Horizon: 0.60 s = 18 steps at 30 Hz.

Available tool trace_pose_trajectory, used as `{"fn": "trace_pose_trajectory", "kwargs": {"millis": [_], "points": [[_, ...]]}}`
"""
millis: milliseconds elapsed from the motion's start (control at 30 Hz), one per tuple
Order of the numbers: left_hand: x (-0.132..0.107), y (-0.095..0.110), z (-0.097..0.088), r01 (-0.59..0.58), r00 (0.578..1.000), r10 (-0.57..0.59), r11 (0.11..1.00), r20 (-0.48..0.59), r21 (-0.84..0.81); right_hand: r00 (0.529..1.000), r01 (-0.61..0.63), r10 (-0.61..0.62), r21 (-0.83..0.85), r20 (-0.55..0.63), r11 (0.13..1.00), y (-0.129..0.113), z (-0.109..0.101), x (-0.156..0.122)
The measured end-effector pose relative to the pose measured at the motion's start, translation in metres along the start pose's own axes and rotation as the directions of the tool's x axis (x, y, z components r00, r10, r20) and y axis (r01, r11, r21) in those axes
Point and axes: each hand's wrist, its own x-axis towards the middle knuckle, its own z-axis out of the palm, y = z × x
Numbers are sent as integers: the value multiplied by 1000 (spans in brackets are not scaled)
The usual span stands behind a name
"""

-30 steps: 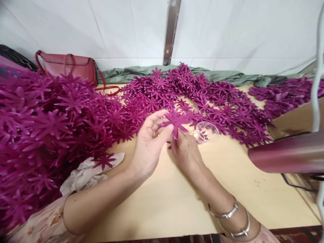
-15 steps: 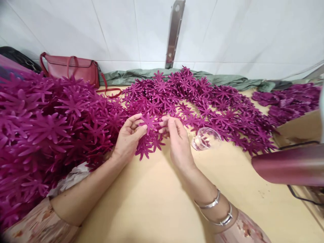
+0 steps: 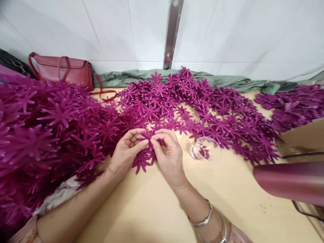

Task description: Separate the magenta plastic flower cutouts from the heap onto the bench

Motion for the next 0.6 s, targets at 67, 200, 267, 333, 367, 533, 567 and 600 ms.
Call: {"fn": "trace_pose_trajectory", "kwargs": {"millis": [67, 200, 267, 333, 367, 533, 567, 600], "points": [[0, 0, 1, 40, 999, -40, 999, -7, -14, 997, -71, 71, 73, 0, 995, 0, 0, 0], [1, 0, 4, 61, 997, -62, 998, -52, -27, 972, -218, 234, 302, -17, 928, 2, 0, 1], [1, 0, 4, 51, 995, -53, 998, -87, -21, 948, -266, 314, 421, -49, 867, 5, 0, 2], [0, 0, 3, 45, 992, -47, 999, -116, -20, 919, -298, 390, 544, -59, 784, 8, 0, 4], [-1, 1, 3, 41, 991, -43, 999, -127, -20, 904, -315, 426, 603, -45, 733, 8, 0, 6], [-3, 5, 4, 0, 982, -9, 999, -186, -48, 798, -406, 599, 795, 68, 450, 5, 0, 12], [-3, 5, 4, -6, 981, -5, 999, -193, -53, 779, -420, 620, 809, 90, 411, 4, 1, 13], [-2, 5, 4, -10, 980, -1, 999, -199, -54, 769, -432, 630, 815, 110, 386, 2, 1, 13]]}}
